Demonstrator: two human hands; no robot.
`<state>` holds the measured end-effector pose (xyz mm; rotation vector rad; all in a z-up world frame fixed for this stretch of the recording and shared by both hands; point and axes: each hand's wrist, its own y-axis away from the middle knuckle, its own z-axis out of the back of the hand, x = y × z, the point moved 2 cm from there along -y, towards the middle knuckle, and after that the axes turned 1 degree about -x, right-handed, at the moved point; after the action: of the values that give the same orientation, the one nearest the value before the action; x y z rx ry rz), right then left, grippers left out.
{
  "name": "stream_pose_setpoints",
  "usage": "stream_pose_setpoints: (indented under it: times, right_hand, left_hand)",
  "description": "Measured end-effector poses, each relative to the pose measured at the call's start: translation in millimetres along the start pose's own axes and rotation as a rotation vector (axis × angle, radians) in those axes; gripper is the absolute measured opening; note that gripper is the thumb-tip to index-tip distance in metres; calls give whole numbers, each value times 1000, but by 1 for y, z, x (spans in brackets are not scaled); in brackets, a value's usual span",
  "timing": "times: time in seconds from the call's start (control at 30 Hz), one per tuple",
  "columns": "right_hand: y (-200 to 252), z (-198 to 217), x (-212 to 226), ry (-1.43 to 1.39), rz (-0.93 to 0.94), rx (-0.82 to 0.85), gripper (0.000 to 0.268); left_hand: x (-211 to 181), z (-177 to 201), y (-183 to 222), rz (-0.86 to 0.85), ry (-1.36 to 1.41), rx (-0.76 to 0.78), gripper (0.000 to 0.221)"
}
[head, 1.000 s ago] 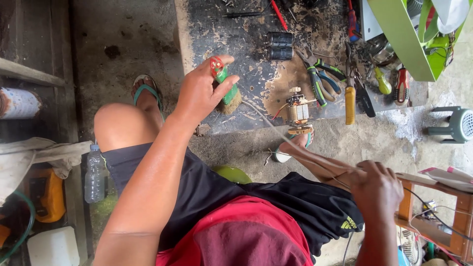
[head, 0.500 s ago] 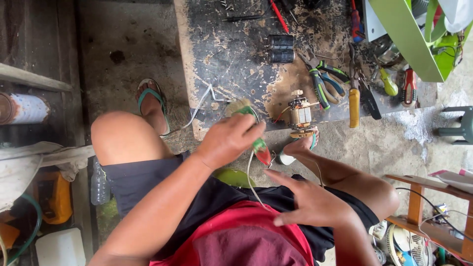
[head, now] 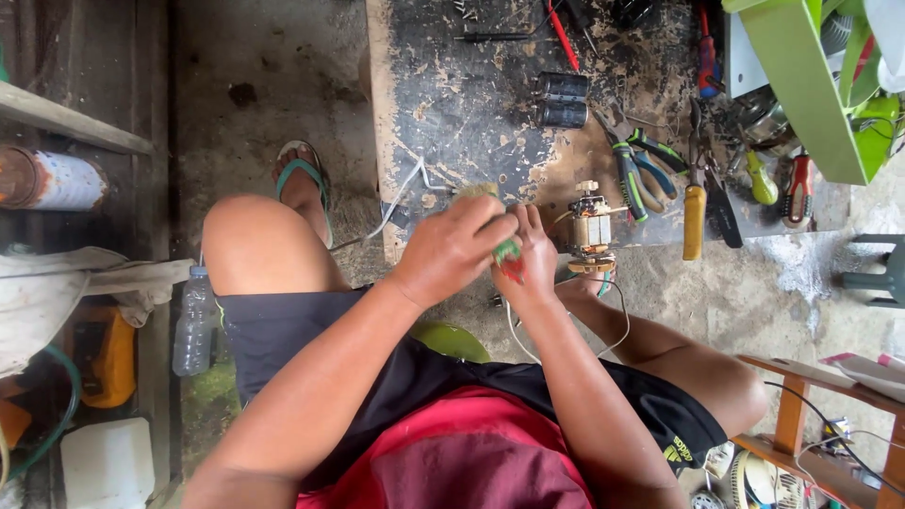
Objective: Repairing an electric motor by cleaning components with a brush and stripping/twisting wires for connection.
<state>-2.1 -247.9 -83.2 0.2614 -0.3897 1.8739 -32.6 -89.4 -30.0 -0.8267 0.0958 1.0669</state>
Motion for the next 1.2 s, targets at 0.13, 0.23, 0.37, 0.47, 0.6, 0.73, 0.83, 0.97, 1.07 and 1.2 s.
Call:
stream_pose_setpoints:
  times: [0.13, 0.23, 0.37, 0.47, 0.6, 0.73, 0.83, 0.97, 1.07, 1.2]
  right_hand:
    - [0, -15, -23, 0, -46, 59, 25]
    - [-1, -6, -18, -184, -49, -1, 7]
    - [-2, -9, -20, -262, -30, -78, 10]
    - [-1, -5, -21, -276, -12, -109, 11]
    - [-2, 13, -5, -326, -62, -73, 8]
    - [-1, 25, 2, -325, -152, -49, 11]
    - [-1, 35, 12, -334, -146, -30, 14]
    - [-2, 29, 6, -318, -131, -10, 19]
    - [4, 39, 14, -336, -180, 15, 22]
    - [7, 1, -9, -343, -215, 55, 15]
  left_hand:
    - [20, 32, -25, 127, 167, -142, 20]
    - [31, 68, -43, 267, 340, -424, 5]
    - [45, 75, -51, 422, 590, -684, 10]
    - [60, 33, -52, 655, 908, -645, 12]
    - [79, 8, -41, 897, 936, -432, 39]
    - [80, 11, -19, 849, -127, 35, 37]
    - [70, 15, -5, 590, -179, 133, 26]
    - [58, 25, -2, 384, -5, 217, 30]
    - [62, 14, 10, 324, -56, 241, 15]
    - [58, 15, 12, 317, 1, 212, 12]
